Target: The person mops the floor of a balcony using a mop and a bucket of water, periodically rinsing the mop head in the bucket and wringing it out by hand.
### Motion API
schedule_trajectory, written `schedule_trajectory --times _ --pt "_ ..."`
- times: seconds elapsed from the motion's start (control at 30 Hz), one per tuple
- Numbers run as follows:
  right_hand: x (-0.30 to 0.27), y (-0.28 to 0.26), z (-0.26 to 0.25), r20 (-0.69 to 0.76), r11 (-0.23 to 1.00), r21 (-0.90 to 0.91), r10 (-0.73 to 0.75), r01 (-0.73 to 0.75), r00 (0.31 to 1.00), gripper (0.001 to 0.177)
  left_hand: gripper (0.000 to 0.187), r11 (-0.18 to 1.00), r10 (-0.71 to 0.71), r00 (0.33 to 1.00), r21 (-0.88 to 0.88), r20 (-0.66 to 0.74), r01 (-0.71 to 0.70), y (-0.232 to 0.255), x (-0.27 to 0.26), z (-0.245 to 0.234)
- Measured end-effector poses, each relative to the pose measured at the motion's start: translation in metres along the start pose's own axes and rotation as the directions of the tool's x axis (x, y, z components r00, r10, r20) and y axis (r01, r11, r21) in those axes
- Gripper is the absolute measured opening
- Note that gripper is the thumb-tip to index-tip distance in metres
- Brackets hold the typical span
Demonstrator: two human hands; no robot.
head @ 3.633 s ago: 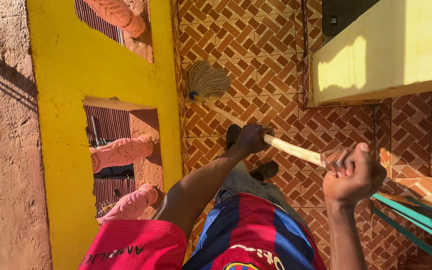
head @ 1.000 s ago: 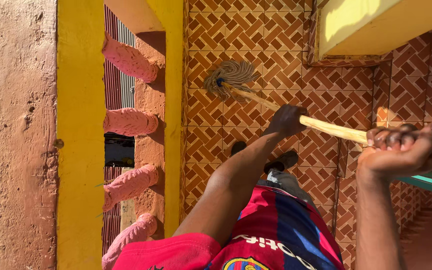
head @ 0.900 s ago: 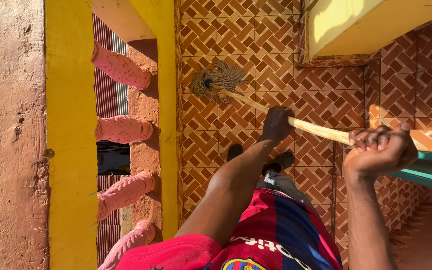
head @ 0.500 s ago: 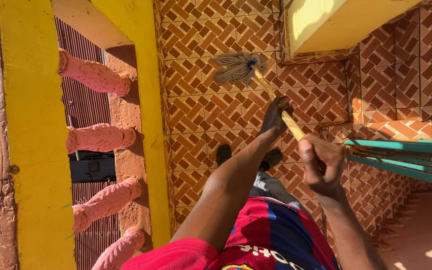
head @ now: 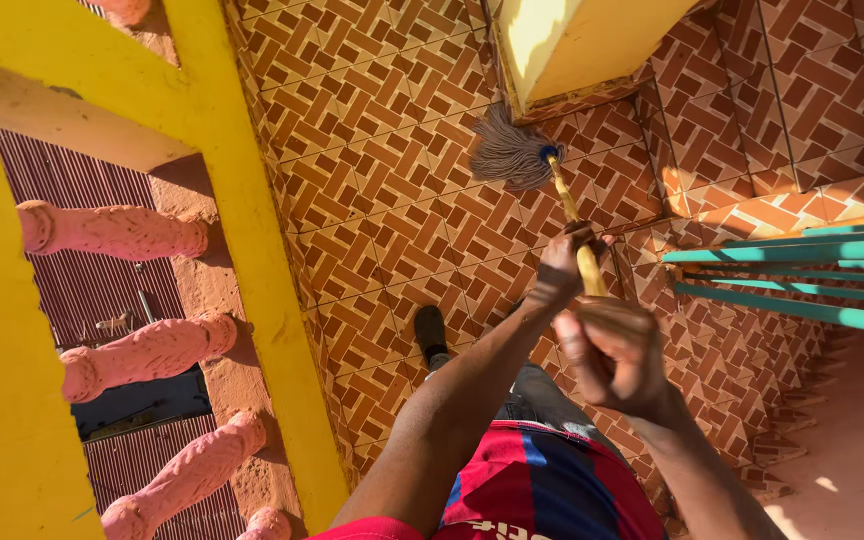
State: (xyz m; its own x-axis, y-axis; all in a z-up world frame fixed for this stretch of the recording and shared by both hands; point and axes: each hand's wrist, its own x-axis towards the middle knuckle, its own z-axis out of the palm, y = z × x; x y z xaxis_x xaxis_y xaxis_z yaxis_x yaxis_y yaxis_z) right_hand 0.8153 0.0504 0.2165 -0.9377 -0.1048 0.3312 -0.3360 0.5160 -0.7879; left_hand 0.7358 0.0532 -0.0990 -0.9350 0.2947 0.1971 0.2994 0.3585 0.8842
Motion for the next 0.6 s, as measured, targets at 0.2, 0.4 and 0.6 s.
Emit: schedule_trajectory --times 0.2,0.4,0.6 --pt "-0.002 0.044 0.020 0.169 0.993 -0.009 -0.113 0.117 0.979 0.036 0.040 0.907 0.290 0.949 -0.281 -0.124 -0.314 -0.053 0.009 0.042" --pt "-0.004 0.077 -0.034 0.085 0.997 -0.079 -0.013 0.020 0.996 0.036 0.046 0.974 0.073 0.952 -0.227 0.298 -0.004 -0.005 0.035 0.096" --pt "-0.006 0.071 -0.110 -0.348 0.948 -0.107 0.246 -0.299 0.904 0.049 0.054 0.975 -0.107 0.813 -0.100 0.573 0.198 0.074 0.061 0.126"
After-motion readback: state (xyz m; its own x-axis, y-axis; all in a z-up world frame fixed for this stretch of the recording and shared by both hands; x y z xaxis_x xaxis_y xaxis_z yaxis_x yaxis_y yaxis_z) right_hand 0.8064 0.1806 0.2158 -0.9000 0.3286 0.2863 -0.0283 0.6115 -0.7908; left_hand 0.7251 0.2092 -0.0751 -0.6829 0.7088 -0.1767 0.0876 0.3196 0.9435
